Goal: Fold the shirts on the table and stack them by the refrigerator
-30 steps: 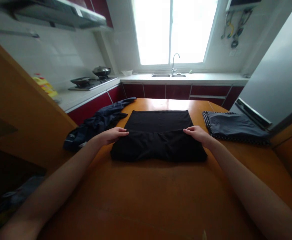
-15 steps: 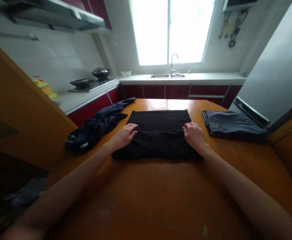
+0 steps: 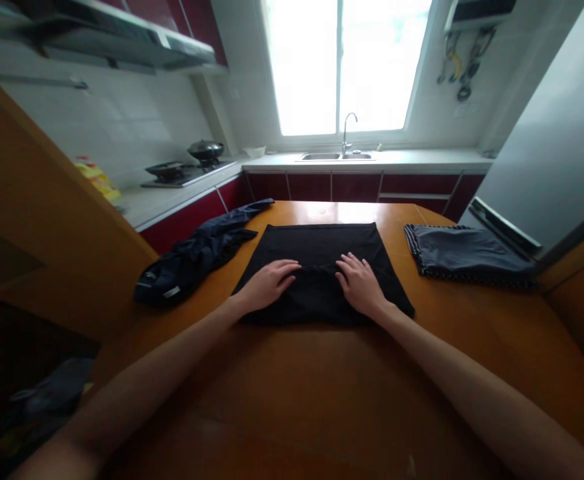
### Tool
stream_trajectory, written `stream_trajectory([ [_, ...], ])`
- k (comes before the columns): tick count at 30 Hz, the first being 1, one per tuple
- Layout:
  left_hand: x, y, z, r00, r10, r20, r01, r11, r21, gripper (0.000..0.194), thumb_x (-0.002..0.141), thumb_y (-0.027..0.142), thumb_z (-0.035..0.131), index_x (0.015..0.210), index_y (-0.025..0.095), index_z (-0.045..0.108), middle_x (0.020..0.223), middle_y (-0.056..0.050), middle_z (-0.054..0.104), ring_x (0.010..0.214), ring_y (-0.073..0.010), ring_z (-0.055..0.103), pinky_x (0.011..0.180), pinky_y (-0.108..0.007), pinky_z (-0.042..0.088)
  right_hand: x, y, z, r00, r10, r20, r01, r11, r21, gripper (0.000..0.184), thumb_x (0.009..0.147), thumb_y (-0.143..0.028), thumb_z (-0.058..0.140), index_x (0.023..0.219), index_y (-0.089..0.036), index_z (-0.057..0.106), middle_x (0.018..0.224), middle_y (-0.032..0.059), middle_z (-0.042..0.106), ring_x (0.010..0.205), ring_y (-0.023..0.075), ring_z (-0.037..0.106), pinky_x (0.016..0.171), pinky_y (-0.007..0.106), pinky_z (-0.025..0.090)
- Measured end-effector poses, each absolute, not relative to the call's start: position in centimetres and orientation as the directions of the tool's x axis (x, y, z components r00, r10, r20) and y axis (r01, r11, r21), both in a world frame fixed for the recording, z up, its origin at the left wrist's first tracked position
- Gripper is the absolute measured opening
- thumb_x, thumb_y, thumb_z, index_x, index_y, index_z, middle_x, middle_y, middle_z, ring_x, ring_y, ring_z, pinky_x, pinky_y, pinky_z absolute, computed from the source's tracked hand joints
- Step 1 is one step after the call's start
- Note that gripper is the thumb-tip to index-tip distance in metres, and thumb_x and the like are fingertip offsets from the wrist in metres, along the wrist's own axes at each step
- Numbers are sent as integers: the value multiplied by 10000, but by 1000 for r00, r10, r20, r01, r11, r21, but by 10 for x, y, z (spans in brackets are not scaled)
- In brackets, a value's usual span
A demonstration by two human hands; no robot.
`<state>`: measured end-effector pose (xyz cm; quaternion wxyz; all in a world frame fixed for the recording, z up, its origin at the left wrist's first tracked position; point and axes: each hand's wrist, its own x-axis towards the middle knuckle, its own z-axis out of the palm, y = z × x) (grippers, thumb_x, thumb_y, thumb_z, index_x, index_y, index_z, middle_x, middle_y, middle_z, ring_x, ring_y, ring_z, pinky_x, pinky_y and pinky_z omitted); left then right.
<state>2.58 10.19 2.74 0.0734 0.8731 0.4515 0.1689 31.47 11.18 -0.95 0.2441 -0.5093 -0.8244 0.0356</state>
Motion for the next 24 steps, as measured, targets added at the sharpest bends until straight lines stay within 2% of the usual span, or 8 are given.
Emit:
stream_trajectory([
  [2,19,124,31,412,874,256,843,-473,258,338,1010,335,479,1282,210,637,1320,-108,616,1228,-256,548,1063,-381,393,324,132,-3,-292,876,384,856,418,-303,394,993,-296,434,1303,-155,631,1408,147,584,1347,285,472,1144,459,302],
  [4,12,143,27,342,922,184,900,-377,219,294,997,364,505,1174,209,680,1207,-112,634,1143,-277,573,987,-400,429,331,150,1,-279,905,321,876,377,-303,328,977,-293,475,1193,-168,688,1248,141,670,1197,280,565,1053,430,378],
  [8,6,161,11,344,937,68,917,-351,190,282,1006,418,486,1036,209,673,1125,-96,612,1100,-287,557,918,-420,429,336,167,-2,-314,929,198,879,363,-310,243,973,-337,512,1024,-212,714,1080,101,706,1074,280,584,931,435,390],
  [13,7,165,11,391,910,136,896,-410,168,229,1020,385,481,1041,208,626,1129,-85,607,1114,-272,538,940,-423,399,337,169,-9,-336,910,243,869,399,-293,168,960,-275,533,938,-200,682,1024,90,715,1048,275,581,921,438,332],
  [16,10,174,19,386,895,225,903,-416,105,237,1030,383,460,1068,207,614,1137,-88,603,1122,-271,535,973,-439,383,340,176,-6,-295,893,340,880,392,-268,171,962,-262,518,948,-200,677,1031,100,710,1047,273,583,904,422,324],
  [18,13,179,22,376,898,228,916,-397,54,259,1029,399,454,1086,203,614,1161,-101,596,1145,-282,527,993,-457,376,341,182,-3,-266,883,388,894,376,-243,181,965,-258,506,965,-196,677,1041,110,705,1057,280,579,906,425,321],
  [22,20,177,22,311,944,113,949,-314,9,326,1020,422,456,1179,174,596,1254,-149,575,1184,-309,528,1031,-511,371,335,185,-2,-266,910,317,923,335,-188,203,968,-261,488,996,-180,672,1096,126,680,1084,294,563,948,464,321],
  [24,27,171,22,333,934,128,941,-337,11,367,1023,396,443,1299,178,547,1386,-162,521,1281,-311,483,1100,-534,314,328,180,-2,-242,930,278,938,297,-180,239,975,-282,474,1064,-170,665,1159,145,656,1106,308,550,977,502,319],
])
